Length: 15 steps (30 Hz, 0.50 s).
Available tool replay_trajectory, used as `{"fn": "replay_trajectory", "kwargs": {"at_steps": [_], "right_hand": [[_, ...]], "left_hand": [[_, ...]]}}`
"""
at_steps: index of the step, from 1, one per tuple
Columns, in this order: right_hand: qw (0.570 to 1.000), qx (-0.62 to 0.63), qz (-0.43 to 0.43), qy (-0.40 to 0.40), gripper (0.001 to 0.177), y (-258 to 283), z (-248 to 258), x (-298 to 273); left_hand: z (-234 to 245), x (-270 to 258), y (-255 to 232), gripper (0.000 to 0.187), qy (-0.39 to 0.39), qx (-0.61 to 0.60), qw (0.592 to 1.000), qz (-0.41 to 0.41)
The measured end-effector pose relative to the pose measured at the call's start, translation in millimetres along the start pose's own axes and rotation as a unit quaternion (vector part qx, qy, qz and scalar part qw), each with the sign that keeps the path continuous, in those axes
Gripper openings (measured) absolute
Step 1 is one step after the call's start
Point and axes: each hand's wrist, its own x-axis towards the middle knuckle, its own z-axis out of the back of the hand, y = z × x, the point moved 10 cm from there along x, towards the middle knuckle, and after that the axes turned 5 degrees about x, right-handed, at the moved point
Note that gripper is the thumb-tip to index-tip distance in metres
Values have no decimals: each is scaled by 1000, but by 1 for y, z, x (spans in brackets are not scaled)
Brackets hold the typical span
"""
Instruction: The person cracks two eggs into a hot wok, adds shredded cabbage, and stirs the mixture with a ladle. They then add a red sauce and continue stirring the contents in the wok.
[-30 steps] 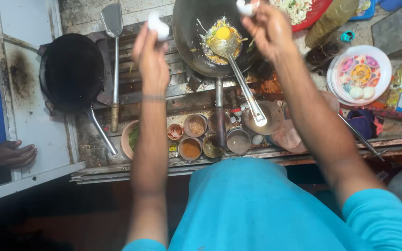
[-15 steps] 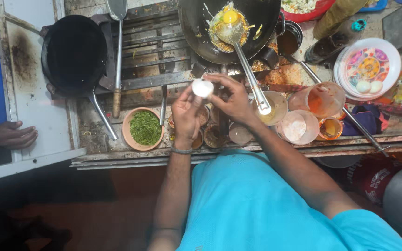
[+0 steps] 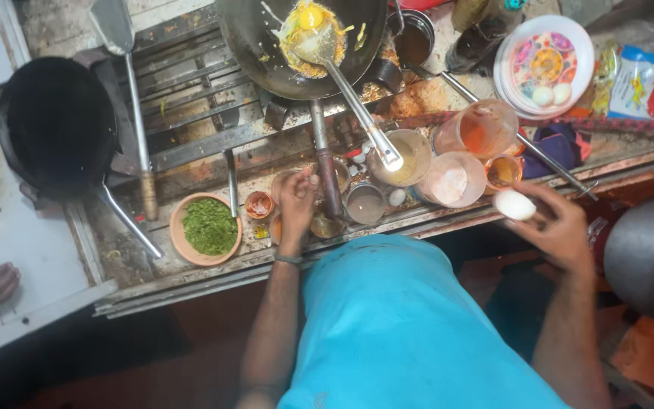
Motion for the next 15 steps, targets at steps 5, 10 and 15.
{"fn": "replay_trajectory", "kwargs": {"at_steps": [5, 10, 15], "right_hand": [[980, -91, -61, -167, 69, -120, 104, -59], [895, -132, 32, -426, 60, -114, 145, -59], [958, -140, 23, -250, 28, -39, -8, 28]], "left_hand": [[-59, -22, 20, 37, 184, -336, 901, 203], [-75, -22, 11, 25, 165, -301, 915, 212], [-84, -5, 22, 16, 197, -333, 893, 229]]}}
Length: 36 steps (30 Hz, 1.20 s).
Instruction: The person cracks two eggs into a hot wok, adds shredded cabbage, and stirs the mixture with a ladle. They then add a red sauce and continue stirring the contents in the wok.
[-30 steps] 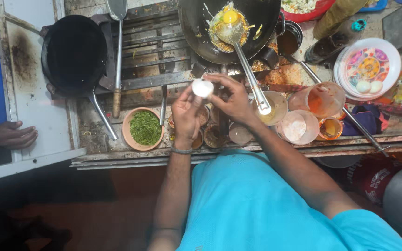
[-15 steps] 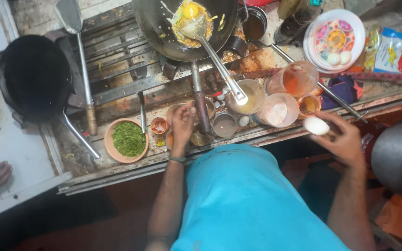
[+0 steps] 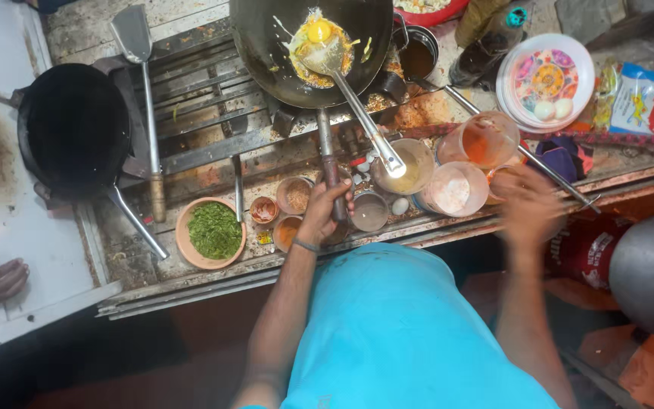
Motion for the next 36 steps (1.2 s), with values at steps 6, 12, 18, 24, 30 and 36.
{"fn": "replay_trajectory", "kwargs": {"at_steps": [6, 12, 18, 24, 30, 36], "right_hand": [[912, -178, 194, 314, 76, 153, -227, -14], [919, 53, 85, 381, 44, 180, -210, 24], [753, 463, -226, 410, 52, 137, -190, -2], [558, 663, -244, 435, 52, 154, -178, -29], [899, -79, 189, 388, 56, 238, -96, 25], [791, -364, 161, 465, 55, 255, -114, 13]], "left_hand": [[3, 0, -3, 17, -52, 11, 998, -43], [-10, -13, -12, 18, -77, -2, 997, -30], [-10, -12, -4, 23, -77, 11, 996, -42], [-2, -10, 3, 24, -97, 48, 993, -46], [1, -11, 9, 24, -103, 36, 994, -30], [4, -9, 13, 20, -106, 44, 993, -30]]}}
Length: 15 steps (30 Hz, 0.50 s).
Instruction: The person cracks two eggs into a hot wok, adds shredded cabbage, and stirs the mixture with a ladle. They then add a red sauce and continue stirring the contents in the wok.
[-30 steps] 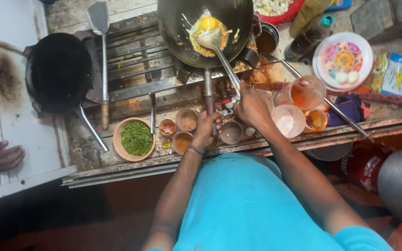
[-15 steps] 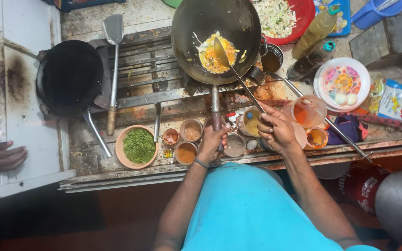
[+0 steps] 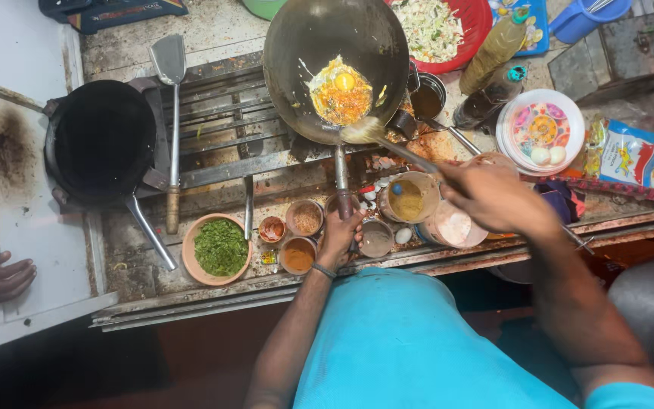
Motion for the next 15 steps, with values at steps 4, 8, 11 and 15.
{"fn": "replay_trajectory", "kwargs": {"at_steps": [4, 8, 11, 15], "right_hand": [[993, 104, 28, -40, 50, 23, -37, 47], [954, 243, 87, -149, 51, 37, -69, 111], [900, 371, 62, -219, 52, 21, -92, 146], [855, 446, 55, -259, 52, -5, -97, 145]], "left_hand": [[-3, 1, -3, 19, -9, 17, 1000, -10], [-9, 0, -11, 19, 3, 12, 1000, -23], [-8, -3, -9, 15, -8, 24, 1000, -16], [-8, -1, -11, 17, -9, 26, 999, -28]]}}
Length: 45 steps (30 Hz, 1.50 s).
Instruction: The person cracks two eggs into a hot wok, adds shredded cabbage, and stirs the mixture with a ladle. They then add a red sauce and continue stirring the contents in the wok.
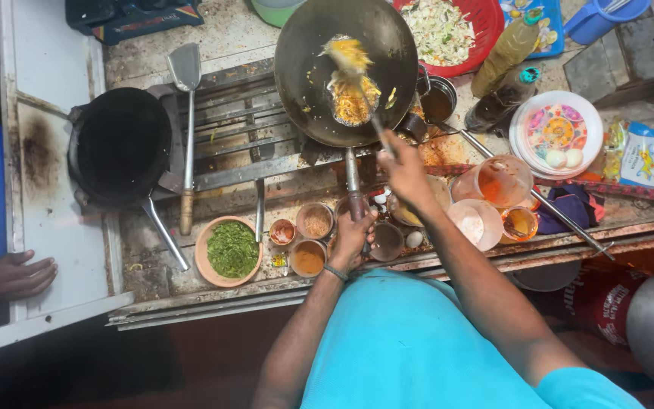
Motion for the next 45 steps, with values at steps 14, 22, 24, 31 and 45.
{"fn": "replay_trajectory", "kwargs": {"at_steps": [14, 22, 24, 31, 45], "right_hand": [[961, 243, -118, 57, 67, 15, 75, -74], [897, 401, -171, 74, 65, -21, 47, -118], [886, 435, -132, 91, 65, -15, 47, -123], [909, 403, -71, 80, 66, -48, 41, -125], [959, 236, -120, 98, 28, -102, 39, -122]], "left_hand": [[-6, -3, -5, 22, 36, -24, 999, -4], [-9, -19, -29, 28, 94, -137, 985, 50], [-9, -23, -33, 28, 99, -143, 983, 62], [-31, -44, -40, 23, 125, -213, 964, 94], [-44, -67, -55, 21, 110, -231, 962, 95]]}}
